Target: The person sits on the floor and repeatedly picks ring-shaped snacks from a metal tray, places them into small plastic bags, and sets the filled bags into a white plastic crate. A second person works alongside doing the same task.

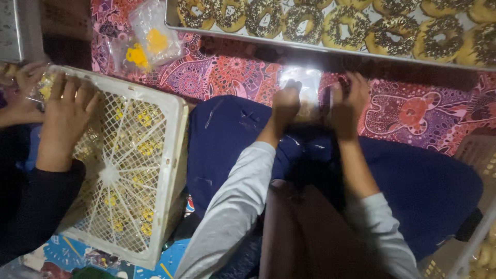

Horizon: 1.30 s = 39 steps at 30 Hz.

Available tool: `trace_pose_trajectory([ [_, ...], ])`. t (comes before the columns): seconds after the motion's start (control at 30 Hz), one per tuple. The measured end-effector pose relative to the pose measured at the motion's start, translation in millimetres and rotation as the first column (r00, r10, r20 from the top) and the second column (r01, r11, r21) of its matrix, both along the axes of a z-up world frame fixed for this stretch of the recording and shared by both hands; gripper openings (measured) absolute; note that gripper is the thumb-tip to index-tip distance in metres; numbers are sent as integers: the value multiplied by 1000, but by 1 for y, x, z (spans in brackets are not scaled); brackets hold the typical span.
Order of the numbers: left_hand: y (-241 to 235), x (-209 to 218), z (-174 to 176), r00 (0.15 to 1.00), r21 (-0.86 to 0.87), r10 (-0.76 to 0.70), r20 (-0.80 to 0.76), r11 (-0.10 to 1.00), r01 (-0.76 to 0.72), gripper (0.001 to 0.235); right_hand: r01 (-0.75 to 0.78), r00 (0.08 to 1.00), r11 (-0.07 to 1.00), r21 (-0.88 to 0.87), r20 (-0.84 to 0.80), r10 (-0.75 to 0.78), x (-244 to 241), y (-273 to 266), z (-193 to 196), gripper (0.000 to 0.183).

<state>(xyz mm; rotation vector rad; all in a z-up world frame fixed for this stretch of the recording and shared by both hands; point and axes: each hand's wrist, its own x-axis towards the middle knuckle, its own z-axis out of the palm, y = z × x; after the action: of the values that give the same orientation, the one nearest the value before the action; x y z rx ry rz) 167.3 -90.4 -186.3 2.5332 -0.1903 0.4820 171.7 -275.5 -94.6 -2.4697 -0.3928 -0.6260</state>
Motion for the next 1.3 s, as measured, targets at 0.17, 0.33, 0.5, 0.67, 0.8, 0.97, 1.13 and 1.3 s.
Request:
trace_pose_trajectory([
  [0.17,-5,-13,114,973,-388,19,228,919,73,42,121,597,819,560,-701,391,24,36,67,25],
  [0.33,12,0,176,976,-812,168,-138,545,-209,53,-168,945,934,316,-219,245,2,60,117,20],
  [0.5,15,-18,193,943,-477,324,-76,819,-319,15,-250,964,966,-66,77,254,-20,73,154,17],
  [0.67,23,-37,222,961,-481,211,181,871,-101,30,-313,949,949,30,-38,314,-6,93,173,36],
  [0.8,67,-27,223,954,-844,279,114,533,-55,28,-714,698,688,133,52,714,10,121,186,19],
  [0.97,142,7,195,947,-799,311,81,-548,248,12,-135,745,950,280,-603,284,97,188,192,17],
  [1.13,183,10,183,954,-610,298,31,-750,254,17,-269,946,963,23,-183,268,208,238,166,45],
  [1.3,192,14,180,966,-335,248,-78,-919,209,35,-295,903,867,401,-181,391,182,235,188,71],
])
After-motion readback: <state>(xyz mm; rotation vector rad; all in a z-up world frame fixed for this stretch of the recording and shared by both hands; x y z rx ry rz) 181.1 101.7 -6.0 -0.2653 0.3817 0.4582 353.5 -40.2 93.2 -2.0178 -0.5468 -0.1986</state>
